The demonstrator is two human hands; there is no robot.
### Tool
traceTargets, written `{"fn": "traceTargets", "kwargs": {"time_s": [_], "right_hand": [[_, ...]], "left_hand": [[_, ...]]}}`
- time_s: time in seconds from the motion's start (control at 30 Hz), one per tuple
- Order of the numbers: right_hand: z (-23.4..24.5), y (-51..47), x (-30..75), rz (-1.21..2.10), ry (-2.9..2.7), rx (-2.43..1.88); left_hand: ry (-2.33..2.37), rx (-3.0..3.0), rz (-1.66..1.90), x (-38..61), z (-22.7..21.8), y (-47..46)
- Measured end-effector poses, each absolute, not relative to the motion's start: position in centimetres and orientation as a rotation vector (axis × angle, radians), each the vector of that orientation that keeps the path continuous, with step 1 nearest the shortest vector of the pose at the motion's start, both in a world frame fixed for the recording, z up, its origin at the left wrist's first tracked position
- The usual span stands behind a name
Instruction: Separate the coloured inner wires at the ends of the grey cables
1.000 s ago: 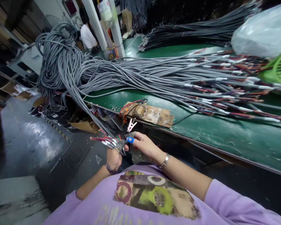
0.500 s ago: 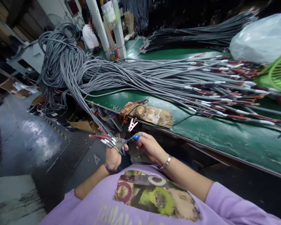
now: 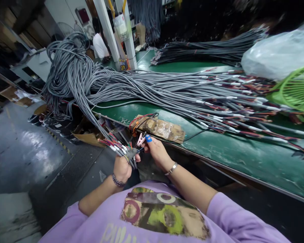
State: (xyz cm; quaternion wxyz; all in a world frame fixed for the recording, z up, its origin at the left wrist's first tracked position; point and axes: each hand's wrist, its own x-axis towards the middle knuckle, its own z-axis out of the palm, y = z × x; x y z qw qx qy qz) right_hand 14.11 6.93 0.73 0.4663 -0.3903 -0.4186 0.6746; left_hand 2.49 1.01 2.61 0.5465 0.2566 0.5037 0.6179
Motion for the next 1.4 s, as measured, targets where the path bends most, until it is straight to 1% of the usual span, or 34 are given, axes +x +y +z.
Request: {"fn": "traceTargets", "kwargs": {"time_s": [0.13,0.2,0.3,0.5,0.73,0.93,1.13,1.4], "right_hand": [[0.5,7.4,13.6,1.985,-0.811,-0.751],[0.5,7.6,13.3,2.046,-0.715,-0.686],[0.2,7.7,12.8,2.024,-0.633,-0.659],[0.2,7.8,12.4,1.974,-0.52,-0.742],[0.5,7.2,13.3,2.056,-0.498,-0.767],[0.6,6.8,14.2,2.168,-0.499,-0.748],[0.8,6.8,14.0,2.08,-0.624,-0.734],[1.0,7.2,13.3,2.078,-0.535,-0.721]], "left_hand": [[1.205,0.607,1.462,2.8,2.5,1.3],[1.204,0.599,1.463,2.9,2.4,1.3],[1.199,0.59,1.46,2.9,2.2,1.4],[1.25,0.62,1.417,2.8,1.5,1.3],[1.273,0.652,1.417,2.7,2.2,0.8],[1.225,0.692,1.454,2.4,1.7,-0.2],[1.237,0.631,1.486,2.4,2.1,0.3],[1.25,0.578,1.487,2.8,2.0,1.1]]}}
